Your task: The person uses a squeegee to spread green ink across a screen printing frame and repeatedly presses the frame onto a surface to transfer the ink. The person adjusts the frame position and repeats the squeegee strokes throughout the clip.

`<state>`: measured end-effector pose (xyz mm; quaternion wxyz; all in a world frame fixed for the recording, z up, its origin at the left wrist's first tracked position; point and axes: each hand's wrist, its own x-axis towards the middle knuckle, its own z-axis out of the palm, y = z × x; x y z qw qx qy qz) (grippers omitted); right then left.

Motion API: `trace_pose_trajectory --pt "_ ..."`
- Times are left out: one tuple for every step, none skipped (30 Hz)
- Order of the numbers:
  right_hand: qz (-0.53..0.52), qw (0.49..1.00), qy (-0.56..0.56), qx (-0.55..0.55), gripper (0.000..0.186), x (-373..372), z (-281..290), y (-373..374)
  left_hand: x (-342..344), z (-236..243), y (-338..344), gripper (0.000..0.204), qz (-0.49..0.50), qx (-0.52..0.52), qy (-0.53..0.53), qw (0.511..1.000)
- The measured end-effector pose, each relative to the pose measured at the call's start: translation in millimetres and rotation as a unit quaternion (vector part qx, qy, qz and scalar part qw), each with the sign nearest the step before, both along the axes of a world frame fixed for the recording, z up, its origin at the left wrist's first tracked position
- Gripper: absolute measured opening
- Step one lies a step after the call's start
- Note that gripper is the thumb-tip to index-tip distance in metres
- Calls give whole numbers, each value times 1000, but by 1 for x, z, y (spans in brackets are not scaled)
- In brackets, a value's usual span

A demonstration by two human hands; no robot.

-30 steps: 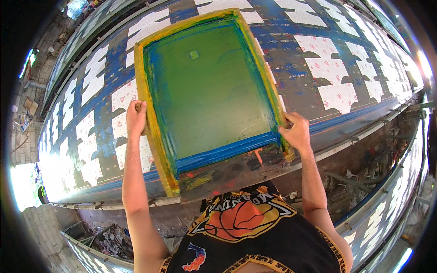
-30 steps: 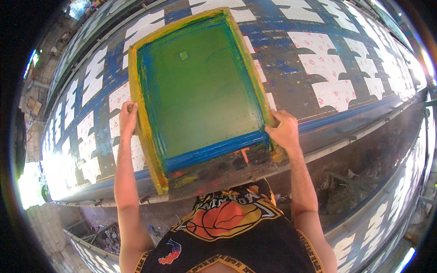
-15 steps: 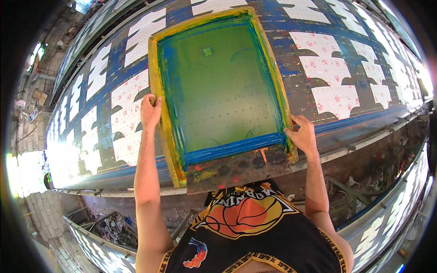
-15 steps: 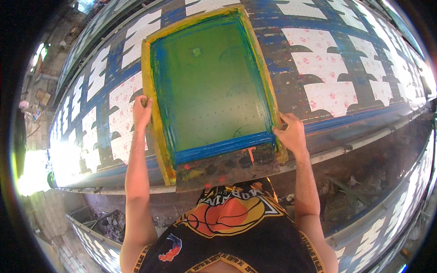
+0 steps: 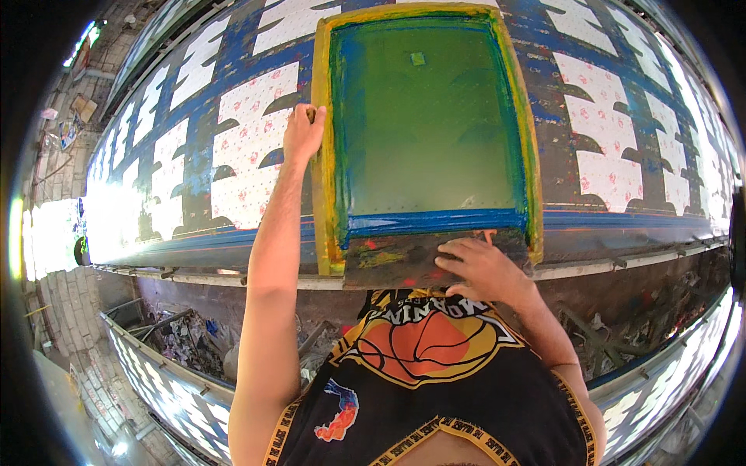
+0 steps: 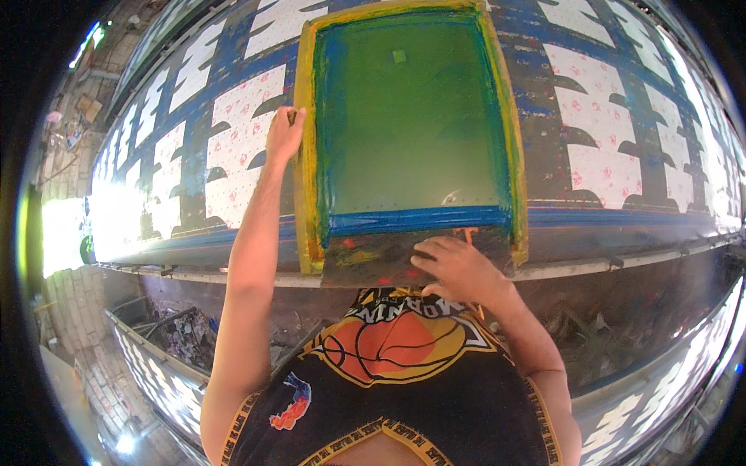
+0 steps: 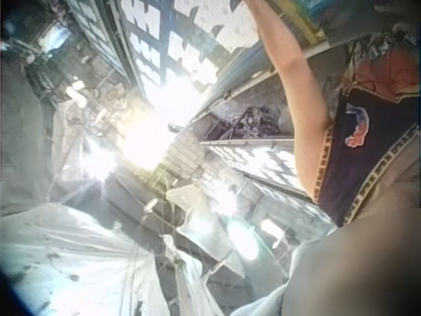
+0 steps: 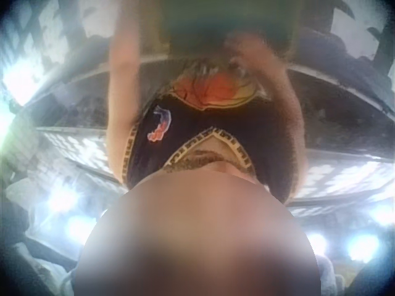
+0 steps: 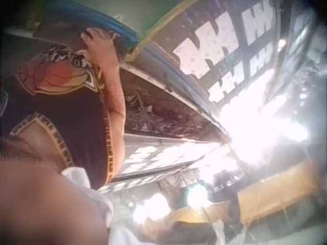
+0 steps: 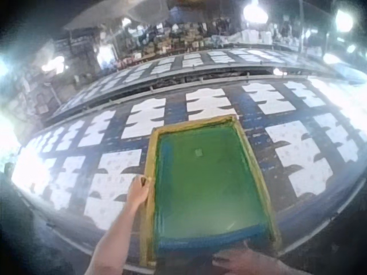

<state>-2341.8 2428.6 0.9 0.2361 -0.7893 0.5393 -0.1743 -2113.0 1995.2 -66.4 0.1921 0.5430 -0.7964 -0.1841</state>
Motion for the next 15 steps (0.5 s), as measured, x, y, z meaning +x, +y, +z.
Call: trace_pose_trajectory --pt "-2 1000 16 11 55 2 0 -3 0 0 0 46 7 -1 -2 1000" --pt "-2 998 48 51 56 6 1 -5 -1 1 0 47 7 -3 7 1000" --pt "-3 998 58 33 54 12 3 -4 -1 2 0 48 9 3 11 1000" --pt "-13 998 57 3 53 17 5 -4 -1 2 -1 48 12 10 16 1000" --pt "-23 997 69 -6 52 20 7 -6 -2 3 -1 51 19 15 24 999" --pt "-31 996 83 -20 52 24 8 -8 -2 3 -1 51 17 16 25 999" --pt "-73 995 55 -41 53 28 10 -10 -2 4 -1 51 16 17 27 999" --pt "-101 991 85 -29 51 32 10 -13 -2 4 -1 51 18 22 26 999" --pt "-125 986 109 -34 50 35 9 -17 -1 5 0 52 13 22 31 999" --pt "-153 978 133 -39 48 37 7 -20 -1 5 0 52 10 25 33 999" --pt "-177 974 139 -41 50 40 7 -20 0 5 0 52 7 27 35 999" --pt "-181 972 147 -19 52 42 5 -22 1 5 1 52 7 26 33 999" --pt "-191 969 154 -15 54 45 4 -23 1 4 1 51 7 23 32 999" --pt "-200 966 163 2 56 47 3 -23 0 3 1 51 8 21 31 999" --pt "-208 965 157 -12 55 48 5 -22 1 2 1 50 6 13 30 999"
